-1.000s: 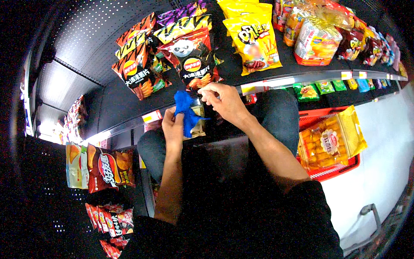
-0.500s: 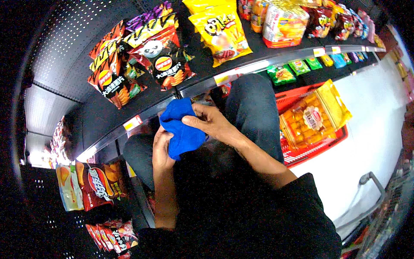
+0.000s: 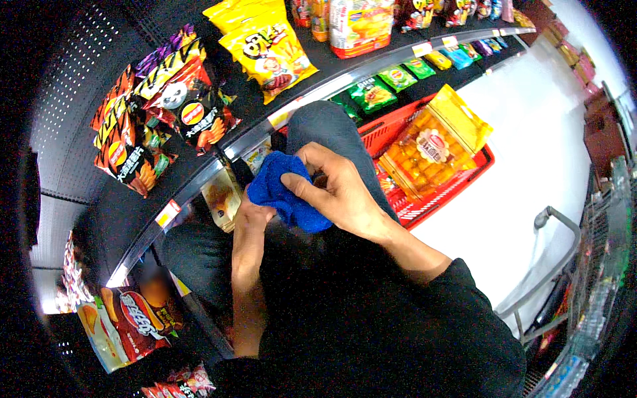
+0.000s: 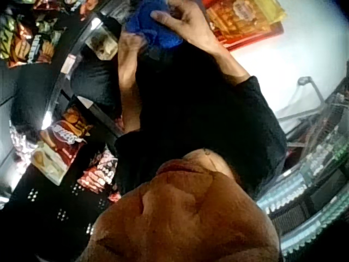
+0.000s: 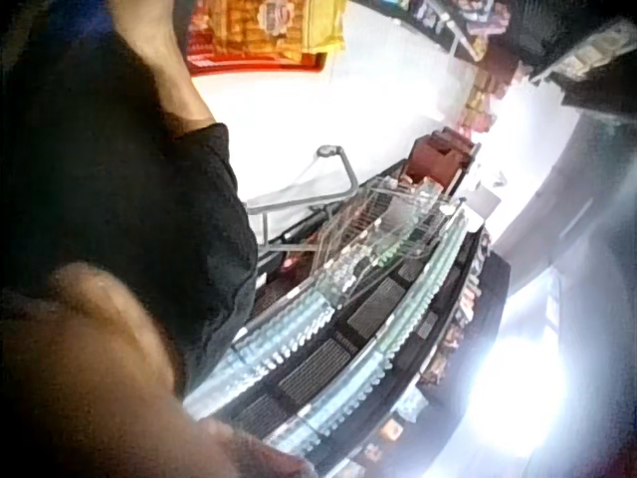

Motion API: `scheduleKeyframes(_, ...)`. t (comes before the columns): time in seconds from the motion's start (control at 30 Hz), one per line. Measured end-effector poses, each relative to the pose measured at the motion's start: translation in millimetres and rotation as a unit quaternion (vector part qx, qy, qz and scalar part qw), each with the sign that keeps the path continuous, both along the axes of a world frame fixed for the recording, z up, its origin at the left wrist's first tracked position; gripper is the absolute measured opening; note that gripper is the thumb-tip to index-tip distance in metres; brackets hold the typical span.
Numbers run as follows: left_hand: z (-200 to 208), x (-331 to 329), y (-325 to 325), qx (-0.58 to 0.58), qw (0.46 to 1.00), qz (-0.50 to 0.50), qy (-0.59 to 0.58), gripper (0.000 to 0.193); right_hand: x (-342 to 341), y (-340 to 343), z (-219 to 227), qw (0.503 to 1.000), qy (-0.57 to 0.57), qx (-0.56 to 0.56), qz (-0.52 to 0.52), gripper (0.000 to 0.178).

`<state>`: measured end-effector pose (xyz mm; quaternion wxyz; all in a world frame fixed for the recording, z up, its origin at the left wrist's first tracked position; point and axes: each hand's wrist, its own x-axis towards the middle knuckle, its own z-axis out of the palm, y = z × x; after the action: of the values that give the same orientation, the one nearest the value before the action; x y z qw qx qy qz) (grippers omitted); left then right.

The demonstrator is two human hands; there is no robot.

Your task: The person sits on the floor in a store aisle and restocks snack items onto a shelf. They wipe the shelf surface with a blue cloth, then pick up various snack packages from a red basket and place them onto the shelf, arranging them in rows.

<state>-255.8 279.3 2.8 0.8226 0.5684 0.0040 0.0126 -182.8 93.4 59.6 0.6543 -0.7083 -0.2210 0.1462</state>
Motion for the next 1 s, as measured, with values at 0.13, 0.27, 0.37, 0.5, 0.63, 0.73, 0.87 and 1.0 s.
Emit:
scheduleKeyframes(0.13, 9, 5, -23, 0.109, 0.991, 0.064, -0.036, 0.049, -3, -14, 6, 0.975, -0.222, -0.001, -0.016, 0.018)
scheduleKeyframes(0.27, 18, 2, -28, 0.192, 0.975, 0.11, -0.031, 0.022, -1, -37, -1, 0.978, -0.205, 0.033, -0.024, 0.015)
scheduleKeyframes(0.37, 20, 2, -29, 0.211, 0.968, 0.11, -0.073, 0.025, 0, -60, -10, 0.985, -0.167, 0.046, -0.022, 0.017)
scheduleKeyframes(0.5, 27, -2, -31, 0.236, 0.962, 0.082, -0.108, 0.025, -2, -75, -15, 0.985, -0.141, 0.085, -0.043, 0.019)
scheduleKeyframes(0.63, 32, -5, -43, 0.235, 0.965, 0.055, -0.102, 0.023, -2, -84, -13, 0.984, -0.141, 0.082, -0.071, 0.02)
scheduleKeyframes(0.73, 30, -7, -50, 0.28, 0.95, 0.03, -0.137, 0.023, 2, -96, -4, 0.968, -0.222, 0.02, -0.117, 0.022)
scheduleKeyframes(0.87, 31, -12, -64, 0.256, 0.96, -0.059, -0.097, 0.019, 5, -106, 8, 0.961, -0.23, 0.015, -0.156, 0.022)
scheduleKeyframes(1.0, 28, -8, -72, 0.252, 0.962, -0.082, -0.072, 0.021, 9, -115, 9, 0.963, -0.234, 0.004, -0.13, 0.023)
